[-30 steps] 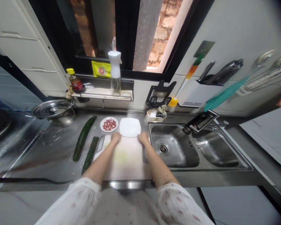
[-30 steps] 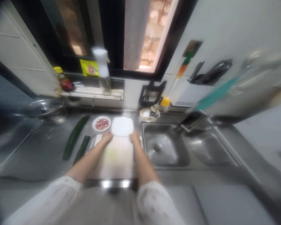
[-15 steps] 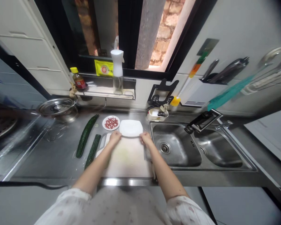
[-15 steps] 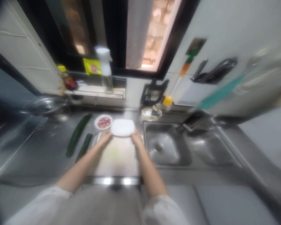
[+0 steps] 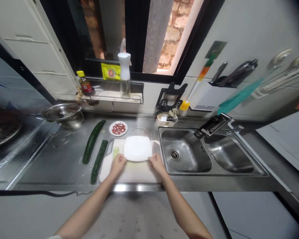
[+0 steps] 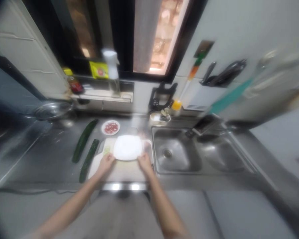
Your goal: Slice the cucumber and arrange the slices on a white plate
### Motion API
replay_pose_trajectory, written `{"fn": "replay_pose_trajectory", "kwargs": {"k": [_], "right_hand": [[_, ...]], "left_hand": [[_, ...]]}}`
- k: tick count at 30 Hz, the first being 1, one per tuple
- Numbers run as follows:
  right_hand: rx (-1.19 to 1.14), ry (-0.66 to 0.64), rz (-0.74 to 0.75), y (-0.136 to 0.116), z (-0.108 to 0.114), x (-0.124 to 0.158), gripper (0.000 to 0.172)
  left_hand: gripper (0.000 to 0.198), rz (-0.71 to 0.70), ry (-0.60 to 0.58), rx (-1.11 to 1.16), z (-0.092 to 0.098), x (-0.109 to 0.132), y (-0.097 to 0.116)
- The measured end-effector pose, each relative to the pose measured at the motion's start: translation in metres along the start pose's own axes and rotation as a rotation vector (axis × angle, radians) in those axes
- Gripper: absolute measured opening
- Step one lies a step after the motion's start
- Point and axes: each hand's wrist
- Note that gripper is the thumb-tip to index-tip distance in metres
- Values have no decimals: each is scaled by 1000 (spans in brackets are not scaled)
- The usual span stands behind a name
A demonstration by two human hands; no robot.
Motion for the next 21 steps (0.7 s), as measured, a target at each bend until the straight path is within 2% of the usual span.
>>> {"fn": "replay_pose_trajectory", "kwargs": {"k": [3, 7, 14, 21], "right_hand": [[6, 2, -25, 15, -5, 15, 21], [-81, -8, -35, 28, -12, 26, 22], [-149, -5, -11, 41, -18, 28, 22], [36, 65, 33, 47, -18, 26, 18]], "left_hand": [[9, 52, -7, -36, 1, 19, -9], [8, 87, -15, -66, 2, 31, -16], [6, 46, -11, -79, -2, 34, -25], [5, 110, -41, -65, -4, 37, -24]]}}
Point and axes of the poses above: each hand's wrist, its own x-axis away from the middle knuckle, its own z-axis out of the back of the hand, y = z × x, and after that the axes turned 1 degree about y, right-handed
